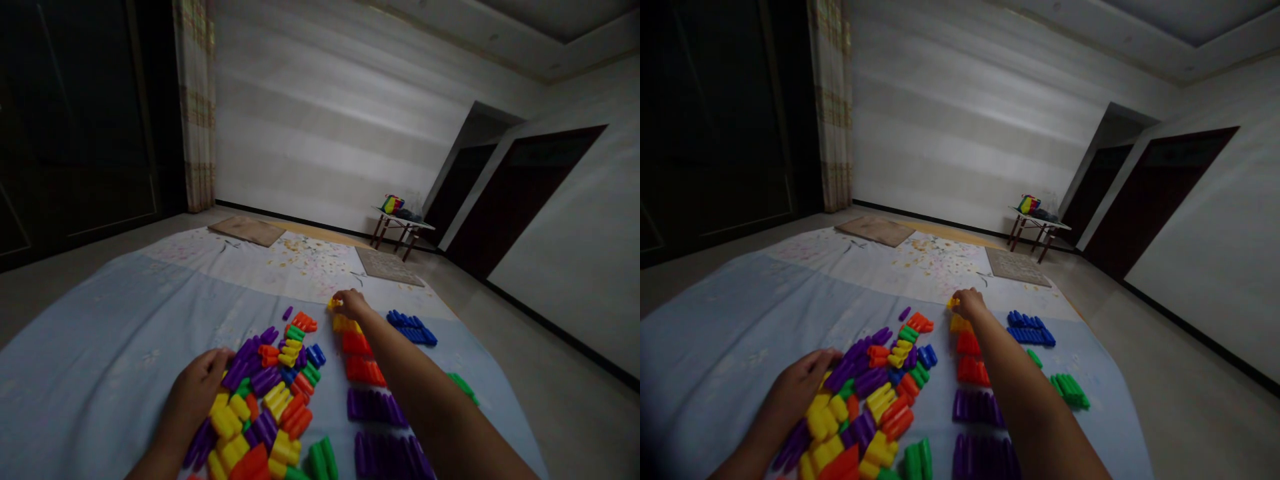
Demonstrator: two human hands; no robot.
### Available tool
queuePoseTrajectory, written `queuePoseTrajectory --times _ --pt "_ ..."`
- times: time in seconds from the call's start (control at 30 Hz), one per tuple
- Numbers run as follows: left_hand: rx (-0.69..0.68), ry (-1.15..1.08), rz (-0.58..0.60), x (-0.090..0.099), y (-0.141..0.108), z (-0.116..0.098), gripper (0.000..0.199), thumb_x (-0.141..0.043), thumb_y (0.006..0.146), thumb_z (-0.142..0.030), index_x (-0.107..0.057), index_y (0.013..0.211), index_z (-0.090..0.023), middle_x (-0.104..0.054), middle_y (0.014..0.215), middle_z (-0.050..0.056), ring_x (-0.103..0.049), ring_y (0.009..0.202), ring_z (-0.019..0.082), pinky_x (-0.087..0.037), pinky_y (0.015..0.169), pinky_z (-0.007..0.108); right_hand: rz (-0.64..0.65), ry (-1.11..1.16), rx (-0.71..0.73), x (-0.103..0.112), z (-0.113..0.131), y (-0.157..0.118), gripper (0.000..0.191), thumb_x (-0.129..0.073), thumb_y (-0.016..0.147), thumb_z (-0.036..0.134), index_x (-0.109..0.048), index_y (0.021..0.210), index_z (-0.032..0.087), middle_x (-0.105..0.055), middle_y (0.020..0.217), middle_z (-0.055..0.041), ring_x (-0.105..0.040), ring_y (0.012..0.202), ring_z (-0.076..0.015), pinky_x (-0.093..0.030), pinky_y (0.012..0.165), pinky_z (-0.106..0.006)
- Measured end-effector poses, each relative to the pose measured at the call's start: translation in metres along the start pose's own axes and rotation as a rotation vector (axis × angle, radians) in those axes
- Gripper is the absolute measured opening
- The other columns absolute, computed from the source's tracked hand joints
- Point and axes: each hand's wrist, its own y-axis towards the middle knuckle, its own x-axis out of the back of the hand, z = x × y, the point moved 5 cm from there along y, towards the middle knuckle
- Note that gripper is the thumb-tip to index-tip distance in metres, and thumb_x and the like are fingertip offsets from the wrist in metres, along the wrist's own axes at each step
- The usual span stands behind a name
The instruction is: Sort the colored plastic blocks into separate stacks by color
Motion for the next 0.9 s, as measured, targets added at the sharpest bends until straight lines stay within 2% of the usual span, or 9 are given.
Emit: queuePoseTrajectory --times 0.17,0.47,0.6,0.73,0.8,0.9 --pt "-0.005 0.005 -0.010 0.001 -0.002 -0.005 0.041 -0.040 0.074 -0.053 -0.066 0.077 -0.022 -0.072 0.083 0.003 -0.065 0.082 0.019 -0.049 0.074 0.023 0.055 -0.039 -0.072 -0.018 -0.005 0.008 0.040 -0.066 0.073 0.034 -0.062 0.112 0.027 -0.062 0.113 -0.0074 -0.049 0.108 -0.0271 -0.035 0.083 -0.034" --pt "-0.017 0.006 -0.011 0.000 -0.001 -0.002 0.039 -0.040 0.075 -0.052 -0.066 0.076 -0.021 -0.071 0.085 0.004 -0.064 0.083 0.019 -0.049 0.076 0.025 0.085 -0.060 -0.099 -0.021 -0.011 0.014 0.041 -0.067 0.071 0.030 -0.061 0.111 0.027 -0.062 0.113 -0.0064 -0.046 0.110 -0.0263 -0.031 0.086 -0.035" --pt "0.002 0.001 -0.008 0.000 -0.001 -0.003 0.040 -0.040 0.075 -0.052 -0.065 0.077 -0.021 -0.071 0.084 0.004 -0.064 0.084 0.020 -0.049 0.077 0.025 0.081 -0.042 -0.107 -0.017 -0.010 0.012 0.040 -0.068 0.070 0.028 -0.062 0.109 0.028 -0.063 0.111 -0.0065 -0.049 0.108 -0.0261 -0.033 0.085 -0.035" --pt "0.013 -0.003 0.004 -0.001 -0.001 -0.004 0.040 -0.040 0.075 -0.052 -0.065 0.077 -0.021 -0.071 0.084 0.004 -0.064 0.084 0.020 -0.049 0.076 0.025 0.027 -0.008 -0.061 -0.006 -0.007 0.004 0.034 -0.055 0.080 0.026 -0.059 0.114 0.028 -0.062 0.114 -0.0037 -0.049 0.109 -0.0224 -0.035 0.085 -0.032" --pt "0.007 -0.005 0.008 -0.001 -0.001 -0.003 0.040 -0.041 0.075 -0.052 -0.065 0.078 -0.022 -0.071 0.084 0.003 -0.064 0.083 0.020 -0.049 0.075 0.025 0.005 0.006 -0.024 -0.001 -0.003 -0.002 0.032 -0.050 0.084 0.032 -0.058 0.114 0.026 -0.062 0.113 -0.0035 -0.050 0.107 -0.0214 -0.036 0.085 -0.031" --pt "0.000 0.007 0.003 0.000 -0.001 -0.004 0.039 -0.041 0.075 -0.052 -0.065 0.077 -0.022 -0.071 0.082 0.002 -0.065 0.082 0.020 -0.049 0.073 0.025 0.010 0.013 0.020 0.001 0.004 -0.012 0.036 -0.052 0.082 0.044 -0.062 0.110 0.023 -0.064 0.108 -0.0054 -0.052 0.103 -0.0230 -0.039 0.082 -0.031"
